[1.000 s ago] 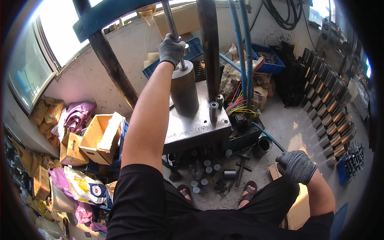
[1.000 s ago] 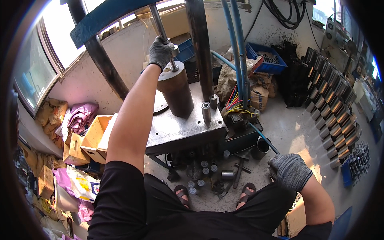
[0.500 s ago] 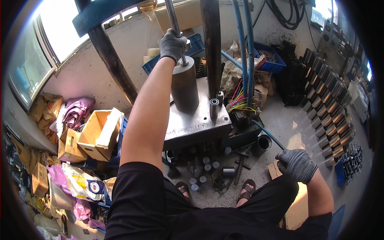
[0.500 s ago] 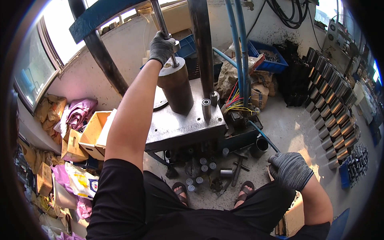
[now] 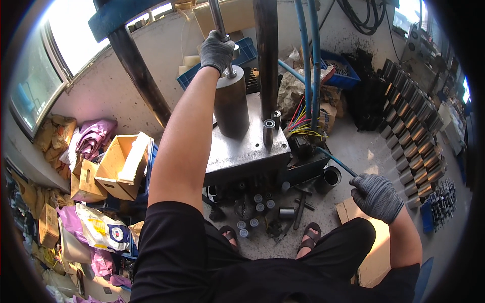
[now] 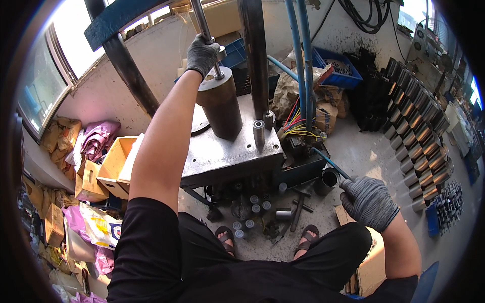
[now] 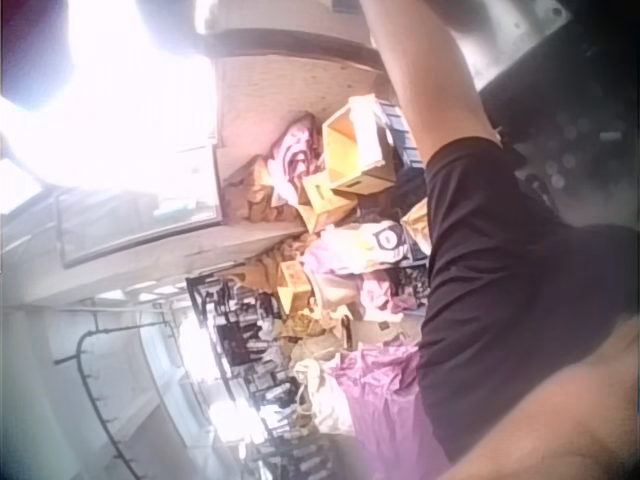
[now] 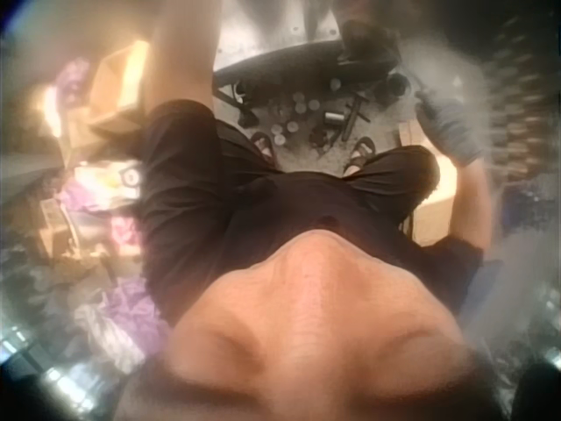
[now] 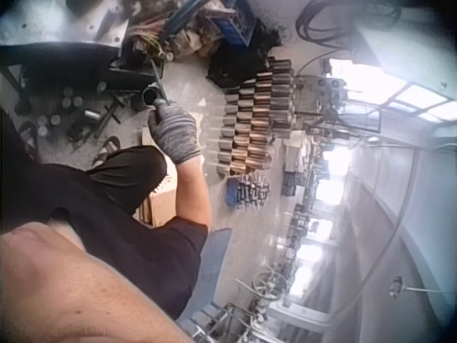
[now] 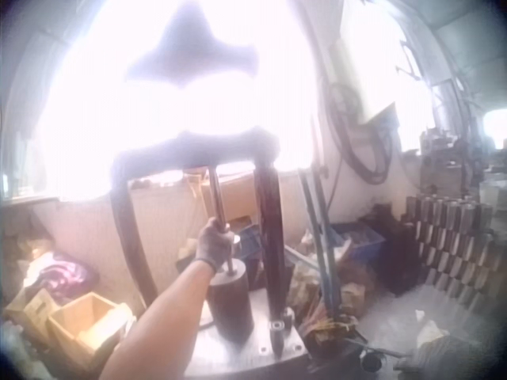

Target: The person uses a press machine to assemble metal parts, placing cylindrical components into the press and operating a lever to join them, before moving finished assemblies into a blue bin.

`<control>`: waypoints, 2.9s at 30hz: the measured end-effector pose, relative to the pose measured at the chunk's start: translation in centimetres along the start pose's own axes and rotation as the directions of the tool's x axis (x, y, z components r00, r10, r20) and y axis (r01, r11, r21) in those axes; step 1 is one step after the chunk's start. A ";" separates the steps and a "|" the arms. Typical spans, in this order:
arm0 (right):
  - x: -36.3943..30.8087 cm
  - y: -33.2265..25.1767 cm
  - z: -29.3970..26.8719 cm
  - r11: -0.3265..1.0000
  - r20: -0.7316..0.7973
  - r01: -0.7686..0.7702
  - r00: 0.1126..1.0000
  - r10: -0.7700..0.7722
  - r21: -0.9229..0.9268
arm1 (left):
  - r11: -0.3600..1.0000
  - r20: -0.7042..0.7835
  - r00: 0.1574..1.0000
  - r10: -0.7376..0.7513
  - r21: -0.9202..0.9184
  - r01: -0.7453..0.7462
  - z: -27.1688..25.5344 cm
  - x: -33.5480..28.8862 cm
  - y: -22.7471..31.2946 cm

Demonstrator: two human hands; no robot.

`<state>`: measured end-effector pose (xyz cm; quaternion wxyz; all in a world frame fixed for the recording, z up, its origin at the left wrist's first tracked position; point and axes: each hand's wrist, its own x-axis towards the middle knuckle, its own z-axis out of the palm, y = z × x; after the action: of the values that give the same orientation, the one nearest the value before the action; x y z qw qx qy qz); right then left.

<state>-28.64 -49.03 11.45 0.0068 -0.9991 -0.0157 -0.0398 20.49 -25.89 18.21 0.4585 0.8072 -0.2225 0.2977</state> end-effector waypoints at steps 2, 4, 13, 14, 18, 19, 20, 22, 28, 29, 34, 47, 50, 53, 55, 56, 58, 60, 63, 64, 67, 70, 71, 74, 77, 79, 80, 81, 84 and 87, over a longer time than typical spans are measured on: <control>2.3 0.5 -0.9 0.999 -0.278 0.017 0.960 -0.031 -0.051 | 1.000 0.008 1.000 -0.003 0.008 0.003 0.0 0.1 -0.1; 6.1 1.8 -2.1 0.995 -0.575 0.071 0.812 -0.102 -0.076 | 1.000 0.017 1.000 -0.003 0.009 0.003 0.0 0.1 -0.1; 18.3 5.4 -6.1 0.998 -0.708 -0.027 0.706 -0.026 -0.063 | 0.990 0.047 0.997 -0.065 -0.122 0.070 -0.3 -0.5 0.5; 18.7 5.6 -6.3 0.996 -0.684 -0.064 0.729 0.004 -0.063 | 0.987 0.045 0.998 -0.051 -0.149 0.057 -0.3 -0.8 0.6; 18.6 5.9 -6.5 0.990 -0.645 -0.140 0.757 0.103 -0.006 | 0.803 0.033 0.999 -0.022 -0.595 0.038 -0.6 -4.1 1.8; 18.4 6.0 -6.5 0.990 -0.649 -0.142 0.752 0.115 0.012 | 0.703 0.067 0.994 -0.084 -0.703 0.107 -0.9 -5.7 2.2; 18.1 6.0 -6.5 0.988 -0.640 -0.155 0.758 0.125 0.009 | 0.522 0.051 0.997 -0.059 -0.849 0.074 -1.0 -8.2 2.6; 17.6 6.0 -6.5 0.989 -0.636 -0.149 0.762 0.118 0.006 | 0.264 0.088 0.992 -0.094 -0.958 0.110 -1.6 -14.7 3.2; 14.3 5.3 -5.4 0.998 -0.601 -0.069 0.797 0.051 -0.006 | -0.113 0.528 0.689 -0.497 -0.826 0.552 -3.1 -29.2 -0.5; 13.5 4.9 -5.1 0.999 -0.630 -0.034 0.777 0.017 -0.015 | -0.269 0.642 0.533 -0.551 -0.741 0.615 -2.7 -30.0 -1.9; 6.4 1.0 -2.7 0.983 -0.510 0.154 0.840 -0.184 -0.101 | -0.525 0.816 0.282 -0.504 -0.549 0.651 -0.5 -31.1 -8.2; 6.5 -8.8 9.4 0.776 -0.578 0.582 0.729 -0.366 0.244 | -0.581 0.879 0.093 -0.468 -0.385 0.717 0.5 -36.1 -4.4; 6.8 -10.2 12.1 0.784 -0.365 0.481 0.864 -0.348 0.393 | -0.499 0.870 0.108 -0.481 -0.372 0.783 0.1 -39.5 -2.5; 6.1 -11.4 13.4 0.824 -0.141 0.406 0.913 -0.382 0.396 | -0.677 0.940 -0.031 -0.339 -0.220 0.702 -1.0 -41.0 -0.6; 6.1 -11.6 13.9 0.869 -0.059 0.340 0.938 -0.342 0.359 | -0.724 0.976 -0.015 -0.216 -0.150 0.673 -2.3 -41.4 0.4; 6.3 -11.3 14.1 0.855 -0.122 0.362 0.932 -0.341 0.371 | -0.681 0.968 -0.029 -0.248 -0.152 0.716 -2.8 -41.6 0.8; 6.9 -10.8 14.5 0.866 -0.180 0.343 0.938 -0.296 0.365 | -0.756 0.978 -0.045 -0.205 -0.129 0.642 -3.2 -41.4 1.2; 7.4 -9.7 14.4 0.855 -0.249 0.356 0.928 -0.276 0.377 | -0.629 0.937 -0.112 -0.331 -0.131 0.766 -3.3 -41.2 1.0; 8.2 -8.7 14.5 0.905 -0.198 0.270 0.957 -0.213 0.328 | -0.390 0.875 -0.048 -0.481 -0.165 0.906 -2.9 -41.3 0.2; 8.5 -8.5 14.6 0.909 -0.197 0.247 0.962 -0.189 0.335 | -0.300 0.846 0.034 -0.532 -0.226 0.927 -2.5 -41.3 0.0; 9.5 -8.1 14.8 0.936 -0.128 0.179 0.981 -0.146 0.302 | -0.217 0.796 0.199 -0.572 -0.381 0.899 -0.6 -39.8 -1.5; 9.3 -7.5 14.8 0.954 -0.003 0.094 0.995 -0.097 0.284 | 0.073 0.808 0.363 -0.465 -0.374 0.925 1.3 -39.6 -1.5; 9.2 -7.4 14.8 0.948 0.046 0.065 0.995 -0.084 0.312 | 0.156 0.824 0.414 -0.387 -0.384 0.910 1.9 -39.8 -1.3; 8.7 -7.3 15.0 0.938 0.098 0.032 0.993 -0.070 0.345 | 0.313 0.899 0.391 -0.198 -0.320 0.894 3.9 -40.4 -0.6; 8.3 -7.4 15.2 0.909 0.082 0.026 0.994 -0.066 0.415 | 0.336 0.933 0.359 -0.015 -0.333 0.881 5.0 -41.0 0.0; 8.4 -7.4 15.4 0.899 0.069 0.023 0.996 -0.060 0.438 | 0.238 0.981 0.193 0.024 -0.193 0.952 5.4 -41.1 0.2; 8.6 -7.1 15.4 0.886 0.114 0.009 0.991 -0.070 0.463 | 0.184 0.988 0.133 0.076 -0.145 0.972 5.5 -41.1 0.3; 8.7 -6.9 15.5 0.884 0.125 0.009 0.989 -0.076 0.467 | 0.190 0.997 0.075 0.020 -0.078 0.979 5.6 -41.2 0.3; 9.2 -6.1 16.0 0.902 0.173 -0.003 0.982 -0.079 0.431 | 0.158 1.000 0.007 -0.002 -0.007 0.987 5.5 -41.2 -0.1; 9.6 -5.2 16.6 0.888 0.196 -0.065 0.980 -0.028 0.454 | 0.693 0.888 0.436 0.149 -0.408 0.594 4.8 -41.6 -0.4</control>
<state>-17.97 -43.34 -4.27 0.2411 -0.9682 -0.0158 0.0641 -8.02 -26.35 -12.42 0.5738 0.6355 -0.3956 -0.3322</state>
